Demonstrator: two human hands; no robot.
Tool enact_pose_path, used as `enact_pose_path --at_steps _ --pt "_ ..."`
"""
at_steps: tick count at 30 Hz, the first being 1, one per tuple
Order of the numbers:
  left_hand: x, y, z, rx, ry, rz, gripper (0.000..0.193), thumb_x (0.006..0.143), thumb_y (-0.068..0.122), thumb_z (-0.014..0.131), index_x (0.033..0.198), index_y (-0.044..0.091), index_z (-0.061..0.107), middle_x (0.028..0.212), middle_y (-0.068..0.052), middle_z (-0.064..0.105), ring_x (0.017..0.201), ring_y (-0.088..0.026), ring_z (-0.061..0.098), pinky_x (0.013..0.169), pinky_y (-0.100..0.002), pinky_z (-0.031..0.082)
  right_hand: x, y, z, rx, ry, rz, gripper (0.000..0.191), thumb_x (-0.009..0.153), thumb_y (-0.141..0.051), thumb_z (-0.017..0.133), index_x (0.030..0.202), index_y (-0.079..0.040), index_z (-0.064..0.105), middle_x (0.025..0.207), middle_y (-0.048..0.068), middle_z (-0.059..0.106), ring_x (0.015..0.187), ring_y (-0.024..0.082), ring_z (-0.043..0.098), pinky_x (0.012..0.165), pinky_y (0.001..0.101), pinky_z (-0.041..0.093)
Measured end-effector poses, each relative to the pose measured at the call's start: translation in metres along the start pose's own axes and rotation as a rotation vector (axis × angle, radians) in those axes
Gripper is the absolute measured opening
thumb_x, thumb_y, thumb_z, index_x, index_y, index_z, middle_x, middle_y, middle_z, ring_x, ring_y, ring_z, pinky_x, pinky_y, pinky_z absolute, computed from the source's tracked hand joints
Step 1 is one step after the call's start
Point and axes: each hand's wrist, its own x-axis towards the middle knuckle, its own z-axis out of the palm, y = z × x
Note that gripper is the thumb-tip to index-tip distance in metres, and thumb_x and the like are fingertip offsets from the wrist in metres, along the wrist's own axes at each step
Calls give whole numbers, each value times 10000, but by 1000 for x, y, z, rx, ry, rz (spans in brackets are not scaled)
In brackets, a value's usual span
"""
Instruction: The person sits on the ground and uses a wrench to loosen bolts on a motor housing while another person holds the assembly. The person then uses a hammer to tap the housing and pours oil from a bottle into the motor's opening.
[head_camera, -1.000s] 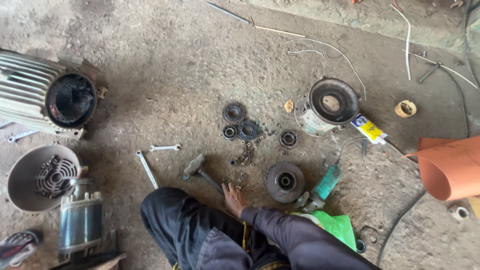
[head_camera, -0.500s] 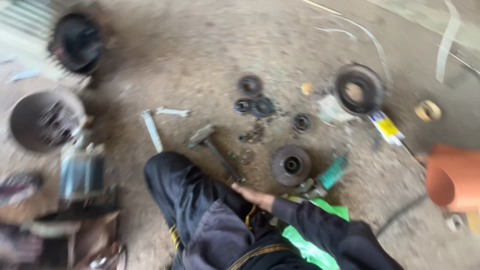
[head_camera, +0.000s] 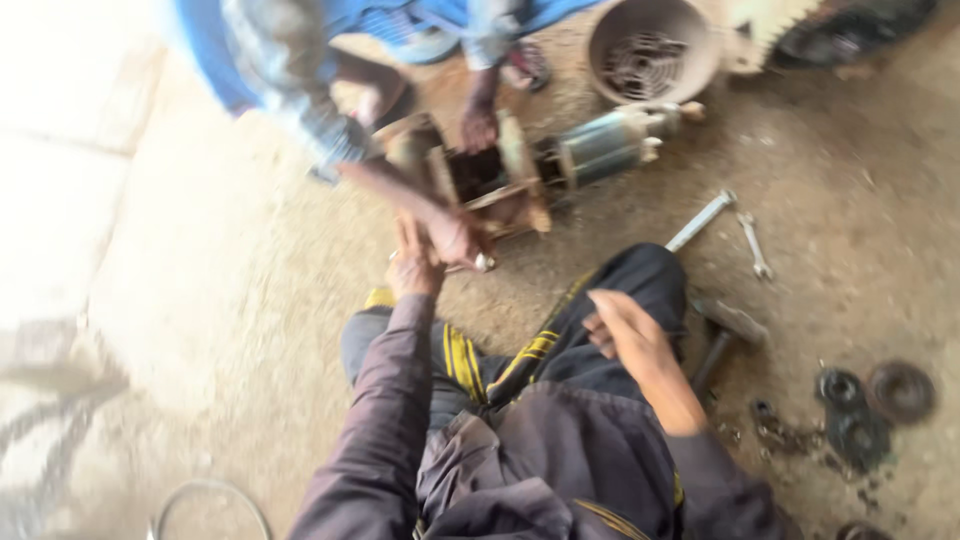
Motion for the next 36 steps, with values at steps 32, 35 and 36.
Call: enact_pose_path --at_steps 32,35,36 --pt "24 -30 0 54 93 2 1082 795 59 705 1642 327 87 1597 -189 412 657 -268 716 547 -412 570 112 -113 165 -450 -319 -327 381 1027 -281 665 1293 -7 651 864 91 703 766 142 676 687 284 512" --pt "25 -31 12 86 120 3 1027 855 68 687 1651 317 86 1595 -198 419 618 -258 708 518 -405 566 103 -32 125 -262 -275 -42 393 954 -257 692 1268 -26 647 1010 96 725 884 185 752 857 343 612" --pt "26 -30 15 96 135 5 1007 880 73 681 1655 314 85 1595 -198 422 608 -254 706 507 -401 565 98 -8 114 -285 -264 31 397 945 -271 677 1274 -51 651 1020 124 760 904 205 776 884 336 597"
